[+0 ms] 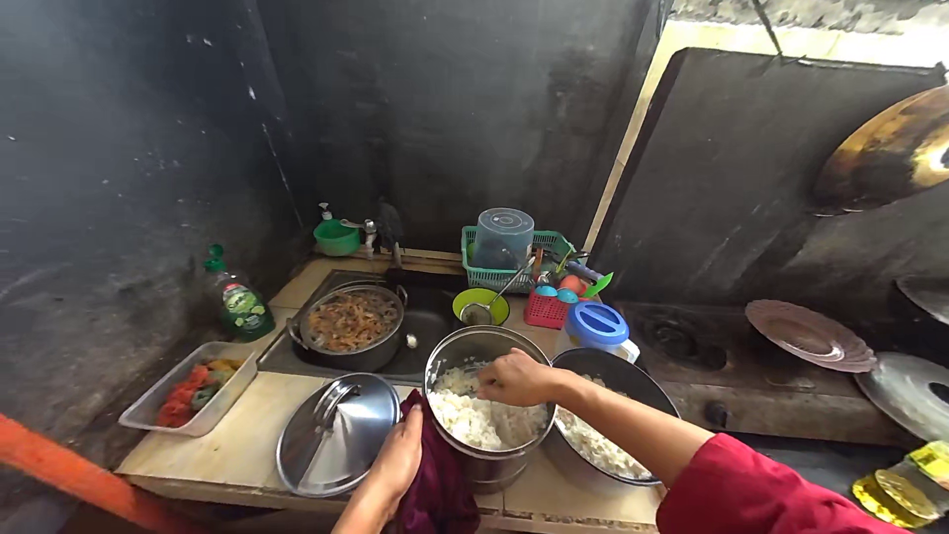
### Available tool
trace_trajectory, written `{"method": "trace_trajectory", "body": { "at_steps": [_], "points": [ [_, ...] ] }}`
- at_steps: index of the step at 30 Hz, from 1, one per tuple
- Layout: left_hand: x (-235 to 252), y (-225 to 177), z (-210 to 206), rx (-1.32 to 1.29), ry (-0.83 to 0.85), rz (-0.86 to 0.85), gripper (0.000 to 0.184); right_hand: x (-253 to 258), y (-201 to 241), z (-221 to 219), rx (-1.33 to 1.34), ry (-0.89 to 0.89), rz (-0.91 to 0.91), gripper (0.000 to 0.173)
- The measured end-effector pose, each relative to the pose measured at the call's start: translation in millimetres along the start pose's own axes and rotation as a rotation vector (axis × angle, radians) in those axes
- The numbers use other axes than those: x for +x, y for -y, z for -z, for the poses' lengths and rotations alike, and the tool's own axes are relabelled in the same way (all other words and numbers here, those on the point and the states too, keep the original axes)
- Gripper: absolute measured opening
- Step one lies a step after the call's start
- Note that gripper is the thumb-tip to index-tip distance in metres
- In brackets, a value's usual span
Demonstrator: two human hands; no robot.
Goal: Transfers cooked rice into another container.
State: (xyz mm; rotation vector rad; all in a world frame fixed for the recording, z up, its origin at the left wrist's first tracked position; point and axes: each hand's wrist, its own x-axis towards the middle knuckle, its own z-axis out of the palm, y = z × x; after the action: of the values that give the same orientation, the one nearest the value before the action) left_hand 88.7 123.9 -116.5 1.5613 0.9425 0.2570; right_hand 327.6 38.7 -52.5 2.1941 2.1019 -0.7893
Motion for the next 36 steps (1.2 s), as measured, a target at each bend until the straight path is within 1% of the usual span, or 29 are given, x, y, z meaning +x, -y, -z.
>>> {"method": "trace_trajectory", "body": {
  "at_steps": [5, 9, 13, 16, 20, 24, 26, 32, 36],
  "points": [
    [0, 1, 1, -0.017, 0.011, -0.006, 0.063, -6, -5, 6, 0.033, -0.015, 0.031, 0.041],
    [1, 3, 7, -0.031, 0.057, -0.026, 0.061, -11, -12, 17, 0.073, -0.032, 0.041, 0.038],
    [0, 2, 8, -0.019, 0.060, -0.023, 0.062, -24, -14, 44, 0.051, -0.079, -0.047, 0.036],
    [-2, 2, 7, -0.022, 0.038, -0.014, 0.062, -27, -25, 51, -0.002, -0.126, -0.108, 0.038],
    [-8, 5, 0, -0.043, -0.003, -0.026, 0.061, -34, -38, 45, 0.011, -0.247, -0.142, 0.038],
    [-12, 8, -5, -0.027, -0.028, -0.029, 0.060, -44, -46, 32, 0.077, -0.404, -0.138, 0.034],
    [-12, 9, -5, -0.031, -0.030, -0.035, 0.060, -47, -50, 28, 0.097, -0.415, -0.136, 0.034],
    [-11, 10, -5, -0.031, -0.027, -0.043, 0.060, -52, -46, 23, 0.073, -0.328, -0.142, 0.037],
    [-12, 10, -3, -0.003, -0.023, -0.043, 0.062, -55, -43, 23, 0.127, -0.383, -0.125, 0.035]
  ]
}}
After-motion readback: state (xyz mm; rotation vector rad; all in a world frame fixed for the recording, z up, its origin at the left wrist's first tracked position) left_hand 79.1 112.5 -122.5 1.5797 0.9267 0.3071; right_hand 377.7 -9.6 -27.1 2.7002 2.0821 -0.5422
